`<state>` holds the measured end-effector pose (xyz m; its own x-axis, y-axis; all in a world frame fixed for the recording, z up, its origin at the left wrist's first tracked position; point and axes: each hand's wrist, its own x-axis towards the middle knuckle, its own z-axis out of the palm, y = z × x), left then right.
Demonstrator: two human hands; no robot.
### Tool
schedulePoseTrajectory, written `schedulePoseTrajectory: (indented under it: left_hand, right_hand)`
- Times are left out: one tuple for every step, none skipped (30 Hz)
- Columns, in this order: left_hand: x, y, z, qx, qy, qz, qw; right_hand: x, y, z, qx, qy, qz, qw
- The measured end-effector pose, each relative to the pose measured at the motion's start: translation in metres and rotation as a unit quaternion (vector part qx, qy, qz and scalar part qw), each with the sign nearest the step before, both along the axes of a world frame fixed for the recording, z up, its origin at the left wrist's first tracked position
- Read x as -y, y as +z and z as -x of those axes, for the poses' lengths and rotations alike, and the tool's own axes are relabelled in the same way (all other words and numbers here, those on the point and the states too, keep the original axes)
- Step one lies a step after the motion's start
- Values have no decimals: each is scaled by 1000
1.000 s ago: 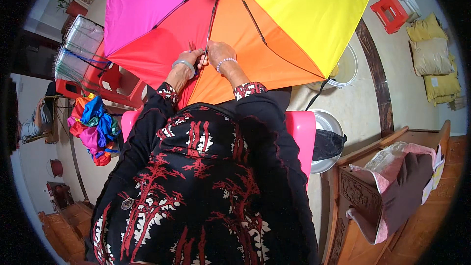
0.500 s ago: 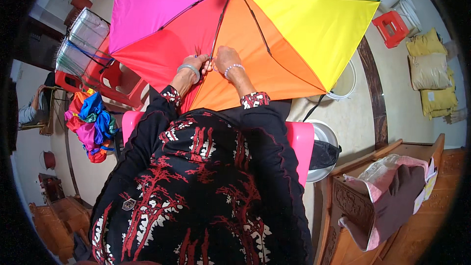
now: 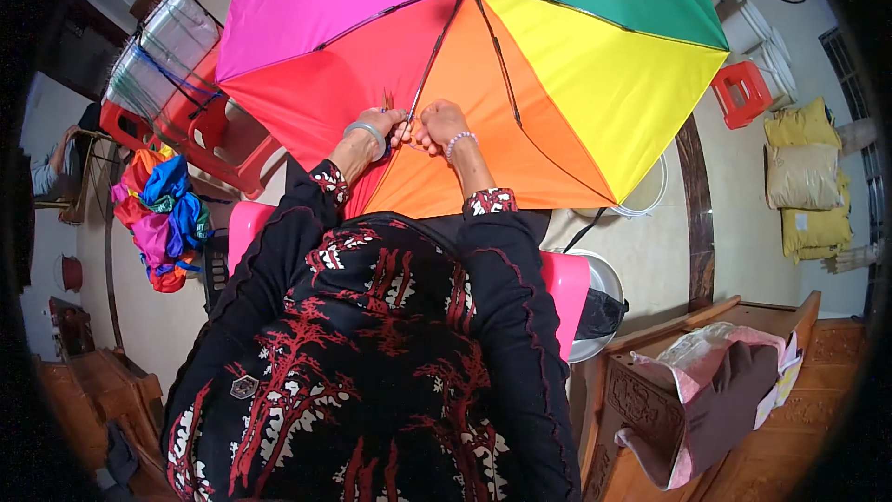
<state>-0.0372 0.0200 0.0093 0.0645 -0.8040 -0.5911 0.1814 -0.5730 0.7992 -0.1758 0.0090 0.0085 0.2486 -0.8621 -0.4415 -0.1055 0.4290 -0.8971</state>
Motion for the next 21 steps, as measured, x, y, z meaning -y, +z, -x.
schedulePoseTrajectory:
  left_hand:
    - [0, 0, 0, 4, 1, -1, 1000]
    - [-1, -1, 1, 3, 3, -1, 1000]
    - [0, -1, 2, 12, 0, -2, 1000]
    - [1, -1, 4, 21, -2, -3, 1000]
    - [2, -1, 5, 29, -5, -4, 1000]
    - [3, -2, 7, 28, -3, -3, 1000]
    - [3, -2, 10, 39, 28, 10, 999]
    - [1, -5, 12, 50, 59, 20, 997]
    - [0, -6, 13, 61, 90, 31, 994]
    - [0, -8, 12, 59, 92, 31, 994]
    - [-1, -9, 12, 70, 91, 43, 992]
    - [-1, -10, 11, 81, 91, 56, 991]
    - [-1, -11, 14, 91, 84, 70, 990]
    - [-2, -12, 17, 87, 80, 71, 990]
    - [-2, -14, 15, 86, 81, 74, 990]
    - [-1, -16, 13, 85, 83, 77, 990]
    - [0, -18, 11, 85, 84, 79, 990]
    - [-1, -17, 11, 82, 86, 81, 990]
    - [-1, -15, 10, 100, 76, 77, 989]
    - [-1, -13, 9, 117, 67, 73, 988]
    - [-1, -12, 11, 134, 54, 68, 987]
  right_hand:
    - [0, 2, 0, 3, 6, -11, 1000]
    - [0, 4, 1, 6, 12, -21, 1000]
    - [0, 6, 0, 9, 18, -30, 999]
    - [1, 8, -1, 8, 20, -29, 999]
    - [0, 9, -2, 7, 15, -32, 999]
    - [-1, 10, -2, 7, 10, -36, 999]
    - [-1, 12, -3, 6, 4, -39, 999]
    - [-2, 12, -2, 4, 6, -40, 999]
    - [-2, 12, -2, -54, 12, 14, 998]
    - [-3, 13, -1, -112, 18, 69, 991]
    - [-2, 14, 0, -168, 24, 123, 978]
    - [-1, 14, 2, -171, 27, 124, 977]
    - [1, 8, 10, -247, 2, 243, 938]
    - [4, 2, 18, -319, -23, 356, 878]
    - [7, 1, 18, -378, -39, 464, 800]
    - [8, -2, 16, -378, -36, 468, 798]
    - [8, -5, 16, -349, -31, 422, 836]
    - [7, -7, 16, -321, -29, 373, 870]
    - [6, -9, 15, -291, -26, 323, 900]
    - [8, -10, 13, -292, -24, 325, 899]
    - [9, -14, 14, -285, -36, 318, 904]
